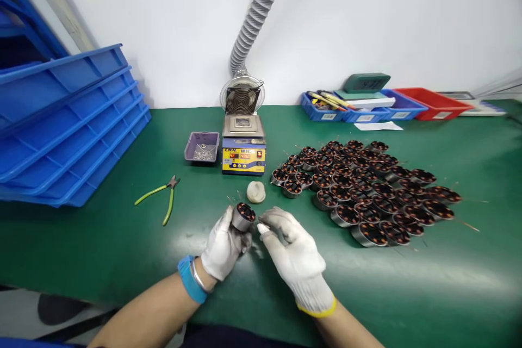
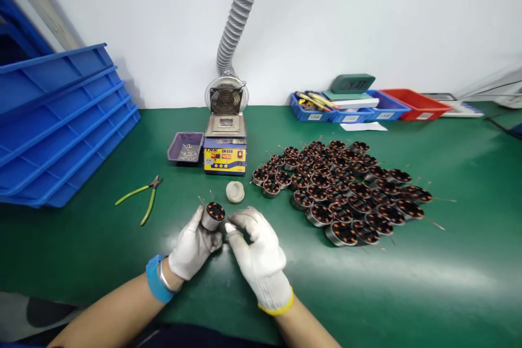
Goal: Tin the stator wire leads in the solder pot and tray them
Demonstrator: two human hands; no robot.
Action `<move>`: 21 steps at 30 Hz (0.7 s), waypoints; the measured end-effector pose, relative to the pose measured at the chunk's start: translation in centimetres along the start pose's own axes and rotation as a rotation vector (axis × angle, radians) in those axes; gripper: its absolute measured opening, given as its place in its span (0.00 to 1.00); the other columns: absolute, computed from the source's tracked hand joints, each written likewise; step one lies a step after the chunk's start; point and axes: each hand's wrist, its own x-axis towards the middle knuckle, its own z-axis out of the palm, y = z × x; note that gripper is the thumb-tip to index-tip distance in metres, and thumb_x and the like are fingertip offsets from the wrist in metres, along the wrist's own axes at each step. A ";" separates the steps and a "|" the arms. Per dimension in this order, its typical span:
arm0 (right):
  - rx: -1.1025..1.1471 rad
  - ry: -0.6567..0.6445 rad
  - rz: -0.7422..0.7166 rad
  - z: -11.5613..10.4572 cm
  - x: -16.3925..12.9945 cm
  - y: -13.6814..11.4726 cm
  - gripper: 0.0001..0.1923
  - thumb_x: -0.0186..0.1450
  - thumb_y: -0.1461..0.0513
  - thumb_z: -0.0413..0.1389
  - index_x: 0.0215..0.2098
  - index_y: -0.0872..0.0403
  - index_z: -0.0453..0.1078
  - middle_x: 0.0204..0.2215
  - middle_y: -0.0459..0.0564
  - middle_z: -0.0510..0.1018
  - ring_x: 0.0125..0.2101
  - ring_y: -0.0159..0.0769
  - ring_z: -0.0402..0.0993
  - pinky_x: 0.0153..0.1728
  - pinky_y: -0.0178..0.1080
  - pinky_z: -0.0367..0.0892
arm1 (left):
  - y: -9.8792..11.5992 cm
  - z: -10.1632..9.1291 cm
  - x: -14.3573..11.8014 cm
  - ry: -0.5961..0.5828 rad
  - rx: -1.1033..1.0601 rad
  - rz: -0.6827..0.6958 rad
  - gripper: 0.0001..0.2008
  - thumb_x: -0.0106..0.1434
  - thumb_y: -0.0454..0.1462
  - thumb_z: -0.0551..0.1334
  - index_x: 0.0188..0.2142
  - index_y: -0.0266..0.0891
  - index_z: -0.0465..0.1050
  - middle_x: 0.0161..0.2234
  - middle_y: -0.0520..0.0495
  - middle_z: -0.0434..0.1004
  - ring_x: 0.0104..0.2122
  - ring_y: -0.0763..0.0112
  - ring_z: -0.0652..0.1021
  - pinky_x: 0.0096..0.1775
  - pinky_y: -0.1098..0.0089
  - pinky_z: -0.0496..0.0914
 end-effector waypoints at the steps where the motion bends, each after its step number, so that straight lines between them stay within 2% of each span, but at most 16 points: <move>1: 0.000 -0.004 0.003 0.1 0.1 0.0 0.06 0.67 0.59 0.56 0.35 0.50 0.74 0.37 0.50 0.80 0.41 0.39 0.77 0.45 0.41 0.74 | 0.0 -0.1 0.0 -0.009 -0.022 -0.009 0.33 0.49 0.61 0.71 0.38 0.37 0.66 0.26 0.53 0.75 0.18 0.78 0.69 0.22 0.74 0.58; 3: 0.017 -0.021 0.017 0.3 0.2 -0.1 0.06 0.67 0.59 0.56 0.35 0.50 0.74 0.37 0.50 0.80 0.40 0.39 0.77 0.44 0.40 0.74 | 0.2 -0.2 -0.1 -0.023 -0.057 -0.019 0.32 0.49 0.60 0.72 0.38 0.38 0.67 0.27 0.53 0.75 0.18 0.78 0.68 0.22 0.73 0.58; 5: 0.043 -0.014 0.037 0.3 0.4 -0.1 0.08 0.69 0.59 0.54 0.35 0.50 0.75 0.37 0.50 0.80 0.40 0.38 0.78 0.44 0.39 0.74 | 0.5 -0.3 -0.2 -0.044 -0.086 -0.048 0.29 0.53 0.58 0.71 0.38 0.37 0.68 0.27 0.51 0.75 0.19 0.76 0.68 0.23 0.73 0.58; 9: 0.022 -0.005 0.012 0.0 1.2 -0.4 0.07 0.66 0.59 0.56 0.36 0.50 0.76 0.39 0.51 0.81 0.41 0.40 0.78 0.45 0.39 0.75 | 1.4 -0.4 -0.3 -0.082 -0.139 -0.102 0.23 0.60 0.54 0.66 0.39 0.36 0.71 0.29 0.48 0.76 0.22 0.73 0.70 0.25 0.71 0.60; 12: -0.002 -0.042 -0.016 -0.1 1.7 -0.6 0.08 0.66 0.59 0.55 0.33 0.50 0.76 0.36 0.50 0.81 0.40 0.39 0.78 0.43 0.39 0.75 | 1.7 -0.5 -0.4 -0.099 -0.167 -0.099 0.22 0.60 0.53 0.66 0.38 0.36 0.72 0.30 0.48 0.76 0.22 0.72 0.70 0.26 0.70 0.61; 16: -0.024 -0.027 -0.042 0.7 1.8 -0.3 0.06 0.64 0.58 0.59 0.36 0.50 0.77 0.40 0.51 0.82 0.42 0.41 0.79 0.46 0.42 0.76 | 1.4 -0.7 -0.3 -0.152 -0.204 -0.099 0.22 0.61 0.53 0.66 0.40 0.35 0.73 0.30 0.48 0.76 0.23 0.71 0.71 0.27 0.70 0.63; 19: 0.026 -0.013 -0.111 1.0 2.0 -0.2 0.06 0.66 0.61 0.56 0.34 0.51 0.76 0.39 0.51 0.82 0.42 0.41 0.79 0.48 0.43 0.75 | 1.3 -1.1 -0.4 -0.194 -0.247 -0.101 0.20 0.61 0.51 0.66 0.41 0.35 0.73 0.31 0.48 0.77 0.23 0.70 0.72 0.27 0.69 0.63; 21: 0.042 -0.006 -0.123 0.5 2.5 -0.3 0.07 0.67 0.61 0.55 0.34 0.50 0.76 0.38 0.51 0.82 0.42 0.41 0.79 0.50 0.44 0.75 | 1.7 -1.3 -0.4 -0.227 -0.293 -0.117 0.17 0.61 0.47 0.65 0.41 0.35 0.74 0.33 0.46 0.79 0.26 0.67 0.75 0.31 0.67 0.67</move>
